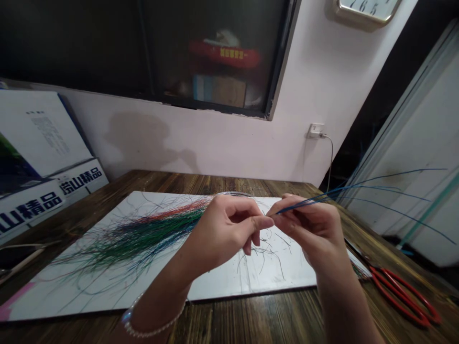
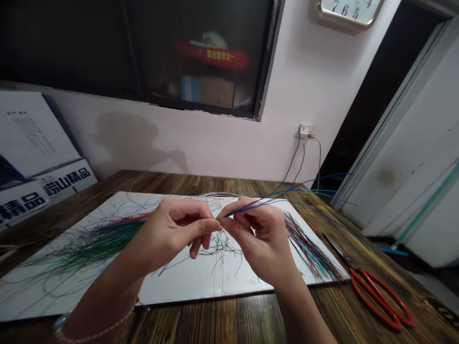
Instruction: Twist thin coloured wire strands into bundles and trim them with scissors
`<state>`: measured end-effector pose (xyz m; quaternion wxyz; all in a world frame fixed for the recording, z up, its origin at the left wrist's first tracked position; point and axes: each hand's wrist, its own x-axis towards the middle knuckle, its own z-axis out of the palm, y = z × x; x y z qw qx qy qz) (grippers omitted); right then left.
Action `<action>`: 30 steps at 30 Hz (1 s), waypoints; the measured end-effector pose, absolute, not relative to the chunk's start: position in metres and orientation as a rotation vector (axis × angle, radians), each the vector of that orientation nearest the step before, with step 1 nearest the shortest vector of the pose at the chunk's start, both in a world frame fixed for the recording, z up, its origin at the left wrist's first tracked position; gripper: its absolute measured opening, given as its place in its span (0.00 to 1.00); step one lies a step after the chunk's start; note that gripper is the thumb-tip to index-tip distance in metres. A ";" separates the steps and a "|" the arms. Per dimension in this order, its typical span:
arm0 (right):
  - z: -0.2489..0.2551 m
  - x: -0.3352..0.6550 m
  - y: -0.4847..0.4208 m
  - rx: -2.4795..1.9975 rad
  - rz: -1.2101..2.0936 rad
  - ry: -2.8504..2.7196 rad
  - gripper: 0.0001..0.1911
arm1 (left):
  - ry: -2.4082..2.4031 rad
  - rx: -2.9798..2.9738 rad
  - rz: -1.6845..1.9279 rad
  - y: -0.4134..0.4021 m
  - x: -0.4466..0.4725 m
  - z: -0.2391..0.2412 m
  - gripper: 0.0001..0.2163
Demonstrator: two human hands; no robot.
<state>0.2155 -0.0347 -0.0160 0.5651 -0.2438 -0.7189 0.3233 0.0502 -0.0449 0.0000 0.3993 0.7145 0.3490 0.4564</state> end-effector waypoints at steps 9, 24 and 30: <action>-0.019 0.210 -0.032 -0.600 0.933 -1.429 0.04 | 0.769 1.739 1.152 -0.043 0.041 0.001 0.12; -0.021 0.206 -0.031 -0.684 0.996 -1.452 0.05 | 0.877 1.939 1.371 -0.042 0.041 0.002 0.02; -0.020 0.206 -0.032 -0.677 0.937 -1.480 0.04 | 0.844 1.767 1.430 -0.042 0.049 0.001 0.03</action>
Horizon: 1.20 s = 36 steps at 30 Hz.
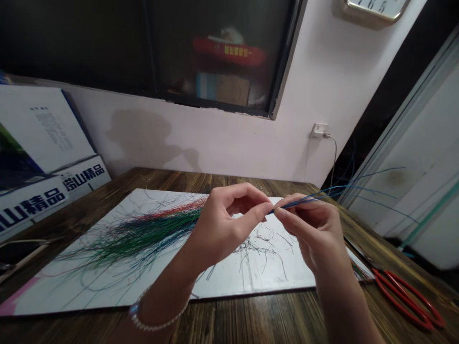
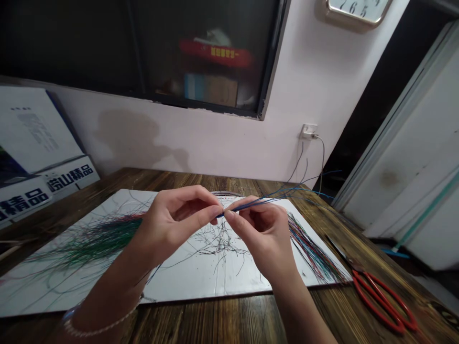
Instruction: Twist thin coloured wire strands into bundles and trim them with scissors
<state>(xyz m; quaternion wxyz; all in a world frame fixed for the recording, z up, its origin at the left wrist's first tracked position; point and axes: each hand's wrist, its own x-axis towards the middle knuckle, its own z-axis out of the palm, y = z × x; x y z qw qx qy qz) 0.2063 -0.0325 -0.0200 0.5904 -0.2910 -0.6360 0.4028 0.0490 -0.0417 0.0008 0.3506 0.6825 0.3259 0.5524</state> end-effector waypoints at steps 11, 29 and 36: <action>-0.025 0.197 -0.035 -0.580 0.528 -1.507 0.05 | 0.594 0.987 1.306 -0.035 0.065 -0.009 0.03; -0.026 0.203 -0.023 -0.734 0.688 -1.410 0.05 | 1.078 2.792 1.698 -0.035 0.047 -0.008 0.06; -0.025 0.200 -0.026 -0.771 0.598 -1.427 0.05 | 1.152 2.838 1.771 -0.031 0.054 -0.015 0.05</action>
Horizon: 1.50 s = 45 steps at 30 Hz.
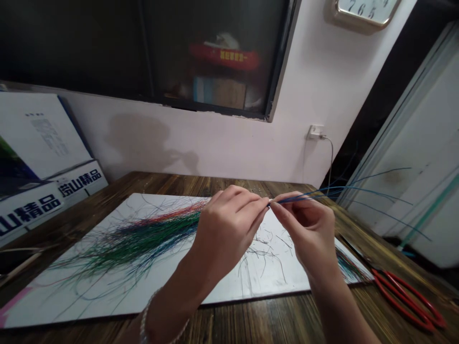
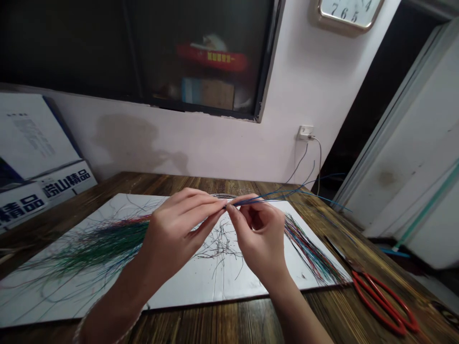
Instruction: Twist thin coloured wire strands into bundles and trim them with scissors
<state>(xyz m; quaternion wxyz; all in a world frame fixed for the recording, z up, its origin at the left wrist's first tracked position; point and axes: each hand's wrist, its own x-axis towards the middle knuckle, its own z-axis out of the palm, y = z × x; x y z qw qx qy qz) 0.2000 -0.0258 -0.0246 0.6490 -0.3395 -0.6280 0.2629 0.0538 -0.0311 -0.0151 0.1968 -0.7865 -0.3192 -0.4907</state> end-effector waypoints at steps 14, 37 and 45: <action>-0.028 0.202 -0.025 -0.707 0.520 -1.561 0.02 | -1.071 -2.338 -1.493 -0.036 0.056 -0.014 0.05; -0.034 0.201 -0.014 -0.693 0.410 -1.692 0.05 | -1.508 -2.832 -1.480 -0.034 0.044 -0.006 0.09; -0.036 0.197 -0.012 -0.728 0.607 -1.482 0.04 | -1.139 -2.004 -1.029 -0.037 0.060 -0.023 0.07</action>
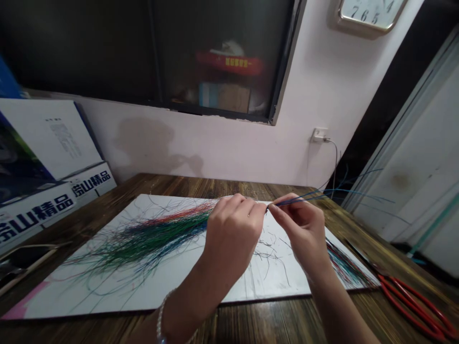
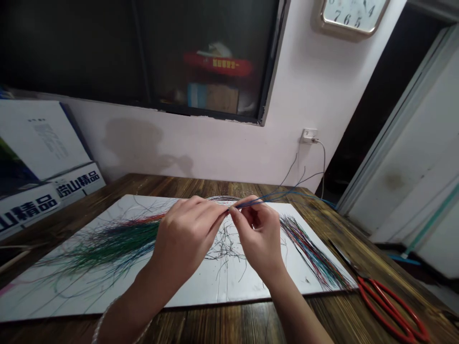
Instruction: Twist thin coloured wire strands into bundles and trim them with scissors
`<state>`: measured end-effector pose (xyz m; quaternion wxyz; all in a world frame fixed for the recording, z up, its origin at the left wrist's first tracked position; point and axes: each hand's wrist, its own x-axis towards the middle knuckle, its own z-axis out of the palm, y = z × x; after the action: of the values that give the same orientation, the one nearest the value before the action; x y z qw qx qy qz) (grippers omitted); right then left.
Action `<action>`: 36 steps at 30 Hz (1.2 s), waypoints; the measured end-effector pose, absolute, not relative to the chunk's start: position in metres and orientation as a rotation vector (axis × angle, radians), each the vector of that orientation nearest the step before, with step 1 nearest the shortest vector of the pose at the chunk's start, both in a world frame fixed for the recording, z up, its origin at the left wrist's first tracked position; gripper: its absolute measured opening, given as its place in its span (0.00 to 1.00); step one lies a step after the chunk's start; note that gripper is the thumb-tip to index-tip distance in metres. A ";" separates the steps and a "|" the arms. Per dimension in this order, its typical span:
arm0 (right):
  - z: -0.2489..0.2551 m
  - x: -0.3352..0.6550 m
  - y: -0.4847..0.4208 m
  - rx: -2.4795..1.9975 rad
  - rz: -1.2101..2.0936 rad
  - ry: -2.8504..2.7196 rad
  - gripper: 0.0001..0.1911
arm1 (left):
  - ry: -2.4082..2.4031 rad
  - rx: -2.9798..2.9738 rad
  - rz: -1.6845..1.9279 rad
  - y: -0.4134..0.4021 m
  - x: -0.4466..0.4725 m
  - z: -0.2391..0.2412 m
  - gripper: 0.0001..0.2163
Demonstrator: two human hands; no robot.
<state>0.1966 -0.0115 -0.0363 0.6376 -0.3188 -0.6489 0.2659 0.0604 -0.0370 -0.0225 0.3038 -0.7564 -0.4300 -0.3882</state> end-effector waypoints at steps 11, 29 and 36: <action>-0.028 0.200 -0.028 -0.561 0.664 -1.523 0.04 | -0.991 -2.149 -1.381 -0.040 0.056 -0.017 0.06; -0.019 0.215 -0.034 -0.468 0.533 -1.762 0.05 | -1.372 -2.900 -1.823 -0.050 0.049 0.003 0.10; -0.021 0.213 -0.035 -0.456 0.586 -1.754 0.04 | -1.299 -3.342 -1.975 -0.042 0.041 0.001 0.10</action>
<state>0.2127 -0.0353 -0.0208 0.5797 -0.1951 -0.7503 0.2508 0.0406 -0.0417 0.0007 -0.4583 -0.7256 -0.2820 -0.4288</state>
